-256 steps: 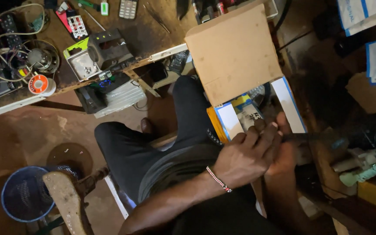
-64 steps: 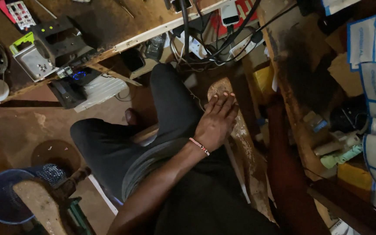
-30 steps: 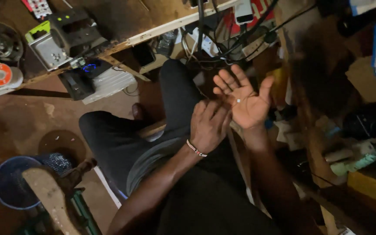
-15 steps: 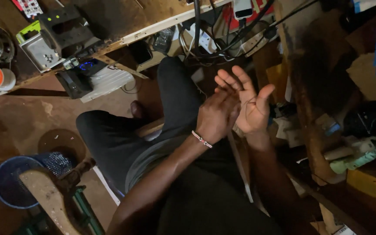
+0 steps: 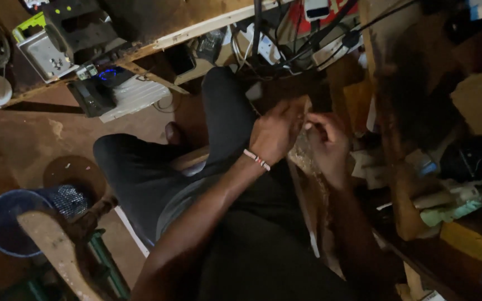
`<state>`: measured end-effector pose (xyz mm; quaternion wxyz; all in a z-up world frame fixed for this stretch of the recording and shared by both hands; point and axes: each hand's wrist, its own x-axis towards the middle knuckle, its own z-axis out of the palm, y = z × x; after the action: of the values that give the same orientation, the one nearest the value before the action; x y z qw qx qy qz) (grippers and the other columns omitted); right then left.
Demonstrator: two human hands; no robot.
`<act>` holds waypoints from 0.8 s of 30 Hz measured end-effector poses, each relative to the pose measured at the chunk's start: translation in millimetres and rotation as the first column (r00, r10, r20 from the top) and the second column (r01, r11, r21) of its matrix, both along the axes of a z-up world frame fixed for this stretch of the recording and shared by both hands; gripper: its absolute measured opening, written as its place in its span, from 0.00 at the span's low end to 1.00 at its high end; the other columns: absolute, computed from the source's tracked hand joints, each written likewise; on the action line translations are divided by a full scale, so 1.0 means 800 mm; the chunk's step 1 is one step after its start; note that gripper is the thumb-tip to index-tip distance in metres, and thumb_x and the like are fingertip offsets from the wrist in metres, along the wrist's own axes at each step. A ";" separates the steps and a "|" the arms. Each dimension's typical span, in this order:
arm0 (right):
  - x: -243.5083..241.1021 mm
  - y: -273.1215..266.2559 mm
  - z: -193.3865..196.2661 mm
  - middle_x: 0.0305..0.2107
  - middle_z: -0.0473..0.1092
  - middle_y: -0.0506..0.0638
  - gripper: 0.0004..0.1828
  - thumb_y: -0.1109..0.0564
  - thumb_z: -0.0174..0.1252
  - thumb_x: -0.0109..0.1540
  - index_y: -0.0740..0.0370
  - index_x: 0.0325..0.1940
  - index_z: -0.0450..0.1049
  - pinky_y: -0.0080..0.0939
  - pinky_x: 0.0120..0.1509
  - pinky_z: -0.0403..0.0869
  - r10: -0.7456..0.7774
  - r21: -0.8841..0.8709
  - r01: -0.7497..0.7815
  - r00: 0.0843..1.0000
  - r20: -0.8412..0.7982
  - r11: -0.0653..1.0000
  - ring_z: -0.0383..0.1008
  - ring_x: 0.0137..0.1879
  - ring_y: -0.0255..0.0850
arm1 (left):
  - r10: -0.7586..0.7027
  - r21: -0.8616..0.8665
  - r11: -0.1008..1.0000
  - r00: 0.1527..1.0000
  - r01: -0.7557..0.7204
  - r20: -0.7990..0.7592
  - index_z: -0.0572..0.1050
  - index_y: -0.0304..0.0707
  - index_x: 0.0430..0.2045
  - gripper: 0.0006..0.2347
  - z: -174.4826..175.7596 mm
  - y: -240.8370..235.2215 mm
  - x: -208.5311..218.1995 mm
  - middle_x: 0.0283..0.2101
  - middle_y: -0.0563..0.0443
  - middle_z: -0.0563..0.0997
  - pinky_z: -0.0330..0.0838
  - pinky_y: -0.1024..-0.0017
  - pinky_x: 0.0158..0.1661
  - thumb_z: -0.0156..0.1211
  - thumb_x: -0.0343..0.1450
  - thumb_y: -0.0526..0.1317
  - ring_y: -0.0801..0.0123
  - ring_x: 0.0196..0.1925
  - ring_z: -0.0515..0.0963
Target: The person opens a cardboard box and removes a small electronic component. They then use a soldering iron and solder wire to apply solder to the component's terminals. Finally, they place the component into a metal tray and use tweezers to adjust its position.
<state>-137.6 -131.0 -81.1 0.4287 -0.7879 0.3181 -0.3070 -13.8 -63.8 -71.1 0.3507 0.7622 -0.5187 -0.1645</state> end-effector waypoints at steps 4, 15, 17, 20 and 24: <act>0.004 0.000 0.000 0.29 0.66 0.56 0.08 0.67 0.53 0.57 0.69 0.40 0.71 0.44 0.46 0.65 -0.036 -0.080 0.037 0.999 0.011 0.996 0.67 0.39 0.48 | -0.011 -0.006 1.000 0.999 0.012 0.040 0.71 0.46 0.29 0.07 -0.022 -0.005 0.008 0.29 0.51 0.71 0.72 0.63 0.27 0.51 0.62 0.42 0.53 0.29 0.76; 0.014 0.007 0.008 0.29 0.63 0.55 0.08 0.70 0.53 0.56 0.65 0.38 0.73 0.37 0.34 0.65 -0.035 -0.158 0.037 0.999 0.013 0.987 0.65 0.30 0.49 | 0.059 -0.101 0.991 0.955 -0.092 -0.292 0.72 0.47 0.31 0.06 -0.037 0.016 0.012 0.30 0.48 0.71 0.72 0.56 0.27 0.52 0.64 0.41 0.45 0.32 0.74; 0.015 0.008 0.010 0.29 0.63 0.55 0.07 0.69 0.53 0.56 0.65 0.36 0.72 0.36 0.33 0.63 -0.029 -0.179 0.029 1.000 0.002 0.983 0.64 0.29 0.46 | 0.072 -0.102 0.989 0.949 -0.108 -0.308 0.72 0.57 0.34 0.07 -0.038 0.019 0.013 0.30 0.53 0.71 0.73 0.61 0.30 0.52 0.64 0.43 0.52 0.34 0.75; 0.011 0.003 0.001 0.29 0.63 0.53 0.06 0.70 0.52 0.55 0.65 0.33 0.72 0.34 0.32 0.63 0.001 -0.160 -0.002 1.000 -0.004 0.987 0.64 0.29 0.49 | 0.064 -0.122 0.985 0.913 -0.123 -0.404 0.73 0.58 0.35 0.08 -0.048 0.020 0.014 0.30 0.53 0.72 0.72 0.61 0.30 0.53 0.65 0.43 0.51 0.34 0.75; 0.016 0.006 0.012 0.30 0.62 0.52 0.08 0.69 0.52 0.55 0.63 0.35 0.72 0.34 0.32 0.64 -0.008 -0.172 0.005 1.000 -0.016 0.985 0.63 0.29 0.50 | 0.071 -0.126 0.982 0.893 -0.141 -0.443 0.73 0.56 0.35 0.08 -0.034 0.020 0.014 0.30 0.51 0.72 0.72 0.60 0.30 0.54 0.65 0.43 0.49 0.34 0.75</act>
<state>-124.9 -126.1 -71.4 0.3552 -0.8236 0.2965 -0.3281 -2.5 -48.2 -98.3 0.5247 0.7034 -0.3956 -0.2709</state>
